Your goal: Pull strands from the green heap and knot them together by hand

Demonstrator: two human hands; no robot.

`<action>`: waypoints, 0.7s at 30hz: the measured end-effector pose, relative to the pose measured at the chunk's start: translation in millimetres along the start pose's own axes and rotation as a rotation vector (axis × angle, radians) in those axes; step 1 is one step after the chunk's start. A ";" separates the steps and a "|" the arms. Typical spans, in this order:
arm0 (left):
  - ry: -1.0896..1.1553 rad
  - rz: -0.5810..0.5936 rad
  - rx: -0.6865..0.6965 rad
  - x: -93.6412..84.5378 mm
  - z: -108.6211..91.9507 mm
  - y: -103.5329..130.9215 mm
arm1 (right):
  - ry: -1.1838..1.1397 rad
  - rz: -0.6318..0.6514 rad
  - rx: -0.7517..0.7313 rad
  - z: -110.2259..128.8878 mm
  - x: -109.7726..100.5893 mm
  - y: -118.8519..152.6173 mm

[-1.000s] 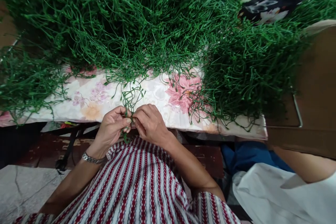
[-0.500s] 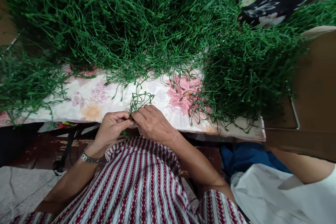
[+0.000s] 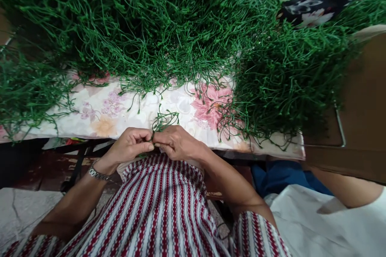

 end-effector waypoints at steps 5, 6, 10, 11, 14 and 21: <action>0.185 0.028 0.023 -0.7 -1.5 1.1 | -0.486 0.030 0.092 -7.8 -1.0 0.0; 0.248 -0.008 0.030 -2.2 -0.4 0.4 | -0.501 -0.011 0.149 -11.1 -2.8 0.3; 0.479 -0.211 0.035 -6.9 5.9 -2.6 | -0.351 -0.241 0.319 -15.4 -11.0 1.7; 0.502 -0.262 0.049 -7.2 6.2 -2.9 | -0.328 -0.257 0.334 -13.2 -9.3 1.3; 0.537 -0.411 0.106 -6.4 4.6 -2.4 | -0.359 -0.293 0.382 -6.2 2.6 0.1; 0.725 -0.411 0.007 4.0 4.6 -3.1 | -0.878 -0.421 0.523 -5.7 34.3 1.3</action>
Point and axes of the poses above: each hand's wrist, its own y-axis away from the middle knuckle, its own x-axis out of the palm, z = x × y, the point moved 5 cm from there along -y, towards the middle knuckle, and after that the axes turned 1 degree about -z, right-handed, at the moved point
